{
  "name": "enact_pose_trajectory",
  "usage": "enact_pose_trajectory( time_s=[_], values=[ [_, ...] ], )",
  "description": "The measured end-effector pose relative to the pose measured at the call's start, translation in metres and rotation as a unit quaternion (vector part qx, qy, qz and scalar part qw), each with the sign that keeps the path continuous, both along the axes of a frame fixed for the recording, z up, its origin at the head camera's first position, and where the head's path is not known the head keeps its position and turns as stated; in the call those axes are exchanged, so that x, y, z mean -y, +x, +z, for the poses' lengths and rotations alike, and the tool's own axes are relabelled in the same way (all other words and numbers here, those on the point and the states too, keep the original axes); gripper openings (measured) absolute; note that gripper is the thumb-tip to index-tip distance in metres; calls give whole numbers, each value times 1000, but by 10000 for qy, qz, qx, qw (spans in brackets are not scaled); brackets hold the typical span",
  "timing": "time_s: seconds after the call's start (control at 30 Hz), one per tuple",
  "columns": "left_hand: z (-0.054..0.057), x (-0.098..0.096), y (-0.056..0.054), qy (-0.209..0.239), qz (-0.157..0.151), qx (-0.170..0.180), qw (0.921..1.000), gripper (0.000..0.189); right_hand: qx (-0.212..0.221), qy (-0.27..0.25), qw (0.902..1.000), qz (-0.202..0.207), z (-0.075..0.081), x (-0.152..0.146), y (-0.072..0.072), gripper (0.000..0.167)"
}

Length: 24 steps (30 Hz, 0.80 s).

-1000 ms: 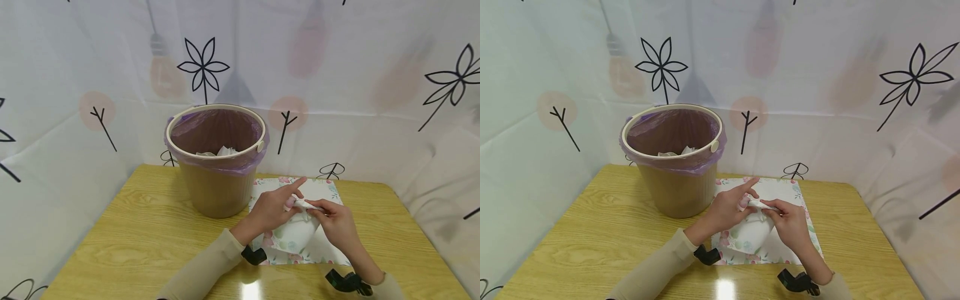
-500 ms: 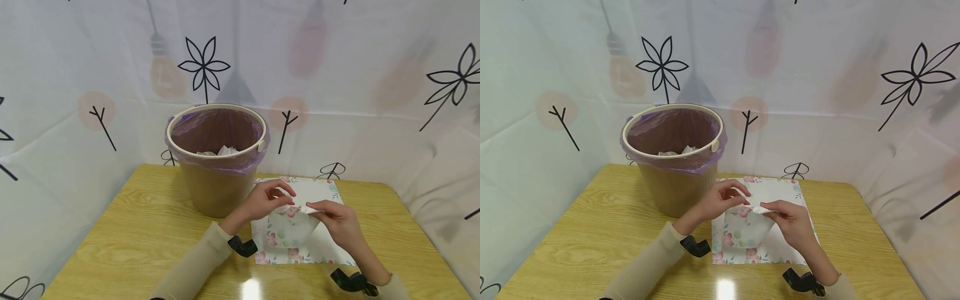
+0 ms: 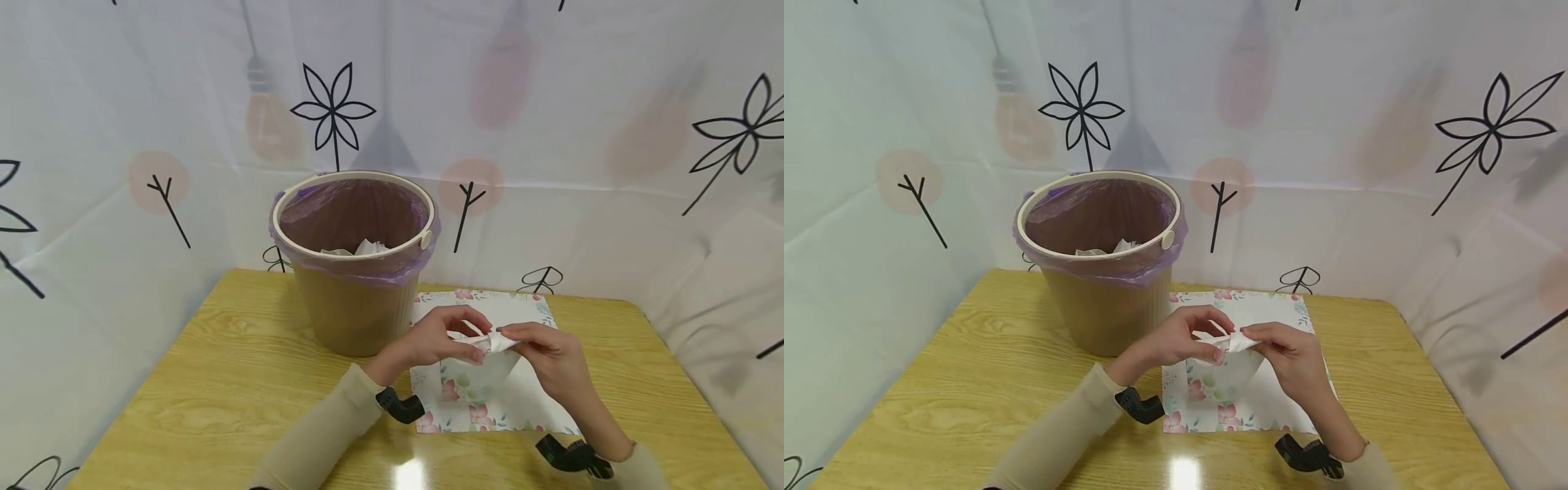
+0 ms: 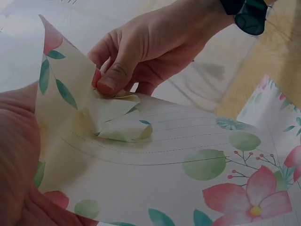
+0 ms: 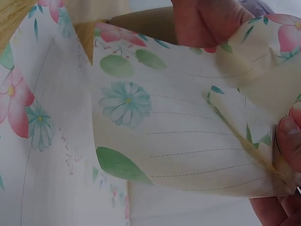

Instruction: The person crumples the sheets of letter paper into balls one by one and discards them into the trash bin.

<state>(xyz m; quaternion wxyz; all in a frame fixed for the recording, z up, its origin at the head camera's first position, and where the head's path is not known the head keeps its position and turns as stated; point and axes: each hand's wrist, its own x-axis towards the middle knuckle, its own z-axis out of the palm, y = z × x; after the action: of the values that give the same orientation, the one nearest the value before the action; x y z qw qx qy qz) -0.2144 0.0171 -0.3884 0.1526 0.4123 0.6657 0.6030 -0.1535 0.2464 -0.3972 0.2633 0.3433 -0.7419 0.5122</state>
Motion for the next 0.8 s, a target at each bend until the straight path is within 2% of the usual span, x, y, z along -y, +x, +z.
enact_pose_trajectory(
  time_s=[0.13, 0.23, 0.3, 0.4, 0.47, 0.53, 0.6, 0.67, 0.8],
  values=[
    [-1, -3, 5, 19, 221, -283, 9994, 40, -6, 71, 9990, -444, 1, 2, 2, 35],
    [-2, -6, 8, 86, 414, -929, 9948, 38, -182, 164, 9953, -937, 1, 3, 1, 37],
    [-3, -8, 10, 178, 576, -1566, 9858, 35, -369, 175, 9918, -1212, 2, 5, 0, 38],
    [-4, -11, 12, 315, 989, -2491, 9629, 31, -635, 116, 9875, -1436, 2, 9, -3, 40],
    [-4, -13, 12, 333, 1321, -2860, 9485, 28, -644, 71, 9865, -1505, 2, 12, -4, 39],
    [-5, -14, 12, 298, 1623, -3065, 9375, 25, -552, 55, 9861, -1565, 2, 14, -4, 39],
    [-6, -15, 12, 222, 1838, -3186, 9296, 23, -388, 62, 9862, -1610, 0, 16, -2, 38],
    [-6, -16, 12, 173, 1952, -3248, 9253, 22, -302, 84, 9862, -1627, -1, 17, -1, 38],
    [-4, -15, 13, 106, 2112, -3425, 9154, 21, -120, 30, 9903, -1387, -3, 17, 1, 37]
  ],
)
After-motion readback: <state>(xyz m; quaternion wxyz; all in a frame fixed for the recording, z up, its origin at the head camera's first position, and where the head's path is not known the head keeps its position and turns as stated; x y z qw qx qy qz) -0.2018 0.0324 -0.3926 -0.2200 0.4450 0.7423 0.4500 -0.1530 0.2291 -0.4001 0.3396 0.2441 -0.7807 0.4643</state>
